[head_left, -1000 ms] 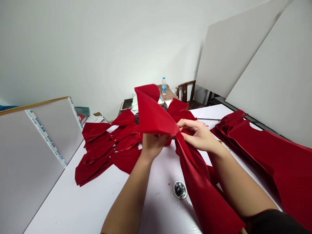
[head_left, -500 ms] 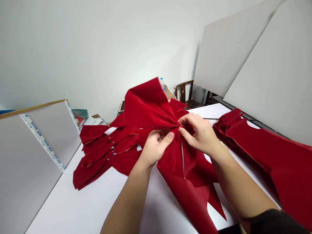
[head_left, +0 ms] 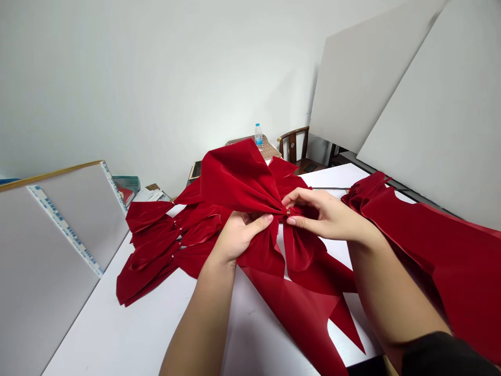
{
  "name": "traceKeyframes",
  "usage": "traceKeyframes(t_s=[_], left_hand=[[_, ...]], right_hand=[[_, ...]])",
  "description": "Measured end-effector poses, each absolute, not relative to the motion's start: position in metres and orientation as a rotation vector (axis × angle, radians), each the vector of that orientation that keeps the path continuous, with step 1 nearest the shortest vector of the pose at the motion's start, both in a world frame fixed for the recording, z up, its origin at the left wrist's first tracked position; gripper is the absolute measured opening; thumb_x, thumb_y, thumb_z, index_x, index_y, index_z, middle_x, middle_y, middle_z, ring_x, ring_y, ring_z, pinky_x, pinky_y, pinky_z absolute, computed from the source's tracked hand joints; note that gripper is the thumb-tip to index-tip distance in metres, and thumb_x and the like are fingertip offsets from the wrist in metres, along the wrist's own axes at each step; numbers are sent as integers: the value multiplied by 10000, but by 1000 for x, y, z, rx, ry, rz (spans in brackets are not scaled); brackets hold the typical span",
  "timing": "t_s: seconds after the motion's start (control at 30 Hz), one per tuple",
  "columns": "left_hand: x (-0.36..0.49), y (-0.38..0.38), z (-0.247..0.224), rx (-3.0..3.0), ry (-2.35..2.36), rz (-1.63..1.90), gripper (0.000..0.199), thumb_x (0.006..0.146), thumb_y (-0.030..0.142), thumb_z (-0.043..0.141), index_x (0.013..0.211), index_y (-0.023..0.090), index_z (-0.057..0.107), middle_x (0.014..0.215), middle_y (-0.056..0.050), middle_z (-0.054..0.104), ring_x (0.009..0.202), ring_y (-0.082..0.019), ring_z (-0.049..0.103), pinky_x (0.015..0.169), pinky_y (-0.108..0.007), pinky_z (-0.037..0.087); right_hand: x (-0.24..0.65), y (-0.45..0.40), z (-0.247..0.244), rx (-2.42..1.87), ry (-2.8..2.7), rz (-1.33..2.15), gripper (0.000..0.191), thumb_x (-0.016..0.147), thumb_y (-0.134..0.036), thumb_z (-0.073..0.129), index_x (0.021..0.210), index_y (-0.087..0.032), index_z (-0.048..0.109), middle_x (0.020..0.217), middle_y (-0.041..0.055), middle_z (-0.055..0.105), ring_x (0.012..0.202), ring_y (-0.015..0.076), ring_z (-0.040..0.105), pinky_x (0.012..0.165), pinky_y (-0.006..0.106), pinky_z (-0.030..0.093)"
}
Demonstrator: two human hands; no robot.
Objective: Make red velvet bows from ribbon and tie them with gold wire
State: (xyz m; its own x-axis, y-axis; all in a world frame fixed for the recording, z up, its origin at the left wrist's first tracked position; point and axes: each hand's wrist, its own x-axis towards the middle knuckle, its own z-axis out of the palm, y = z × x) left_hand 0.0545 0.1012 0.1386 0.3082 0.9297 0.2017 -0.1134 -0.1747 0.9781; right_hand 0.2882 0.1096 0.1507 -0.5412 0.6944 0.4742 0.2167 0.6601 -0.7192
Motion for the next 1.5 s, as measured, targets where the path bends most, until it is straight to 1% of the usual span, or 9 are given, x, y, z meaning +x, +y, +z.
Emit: traceKeyframes(t_s=[0.23, 0.5, 0.67, 0.77, 0.87, 1.03, 1.23, 1.4, 1.5], left_hand=[[49, 97, 145, 1422, 902, 1159, 487, 773, 398, 885, 1177, 156, 762, 1188, -123, 785, 1161, -321, 720, 1034, -441, 567], [49, 93, 147, 1520, 1050, 1172, 425, 815, 403, 846, 1148, 148, 773, 1123, -120, 801, 1125, -315, 731, 1023, -438, 568], [53, 94, 149, 1469, 976, 1205, 451, 788, 410, 862, 1142, 144, 772, 1155, -127, 796, 1088, -313, 748, 974, -421, 597], [53, 92, 150, 1463, 1007, 1227, 364, 805, 389, 850, 1081, 159, 792, 1139, -107, 802, 1115, -301, 739, 1004, -411, 585], [52, 88, 151, 1395, 1140, 1210, 259, 805, 381, 851, 956, 173, 817, 1034, -86, 818, 1072, -307, 748, 969, -420, 598], [53, 84, 152, 1286, 1245, 1209, 216, 767, 379, 889, 830, 186, 820, 973, -82, 816, 1034, -318, 753, 939, -435, 610], [59, 84, 148, 1291, 1128, 1322, 287, 789, 396, 878, 973, 185, 817, 1065, -84, 810, 1094, -299, 743, 1022, -463, 589], [58, 86, 152, 1354, 986, 1360, 432, 796, 422, 868, 1143, 178, 781, 1173, -97, 788, 1161, -293, 719, 1062, -436, 564], [54, 84, 155, 1372, 911, 1278, 419, 819, 486, 838, 1085, 165, 791, 1120, -113, 795, 1120, -300, 727, 999, -415, 583]], right_hand=[[289, 110, 151, -756, -2170, 642, 307, 953, -403, 724, 1173, -193, 688, 1095, 75, 765, 934, 181, 729, 802, 272, 550], [285, 110, 152, -869, -2185, 525, 135, 969, -279, 689, 1064, -188, 718, 968, 34, 777, 795, 140, 709, 696, 234, 492], [280, 108, 150, -775, -2143, 453, 233, 953, -303, 708, 1153, -194, 658, 1076, 55, 757, 932, 176, 721, 812, 276, 546], [274, 107, 148, -753, -2143, 335, 321, 941, -325, 725, 1216, -192, 627, 1136, 70, 744, 1000, 205, 716, 859, 315, 556], [268, 108, 143, -757, -2163, 180, 276, 970, -302, 680, 1217, -185, 647, 1152, 92, 740, 1022, 232, 705, 865, 358, 557], [262, 111, 134, -811, -2195, -60, 334, 1049, -214, 495, 1348, -169, 637, 1059, 113, 721, 925, 213, 677, 814, 372, 541], [255, 114, 127, -888, -2208, -289, 433, 1066, -164, 416, 1484, -114, 516, 994, 116, 677, 913, 228, 626, 804, 396, 498], [254, 115, 127, -771, -2138, -337, 423, 1047, -175, 482, 1465, -141, 538, 992, 97, 686, 899, 212, 624, 773, 373, 477], [257, 109, 134, -794, -2055, -415, 441, 1017, -160, 495, 1451, -168, 574, 941, 87, 693, 835, 212, 616, 730, 383, 448]])
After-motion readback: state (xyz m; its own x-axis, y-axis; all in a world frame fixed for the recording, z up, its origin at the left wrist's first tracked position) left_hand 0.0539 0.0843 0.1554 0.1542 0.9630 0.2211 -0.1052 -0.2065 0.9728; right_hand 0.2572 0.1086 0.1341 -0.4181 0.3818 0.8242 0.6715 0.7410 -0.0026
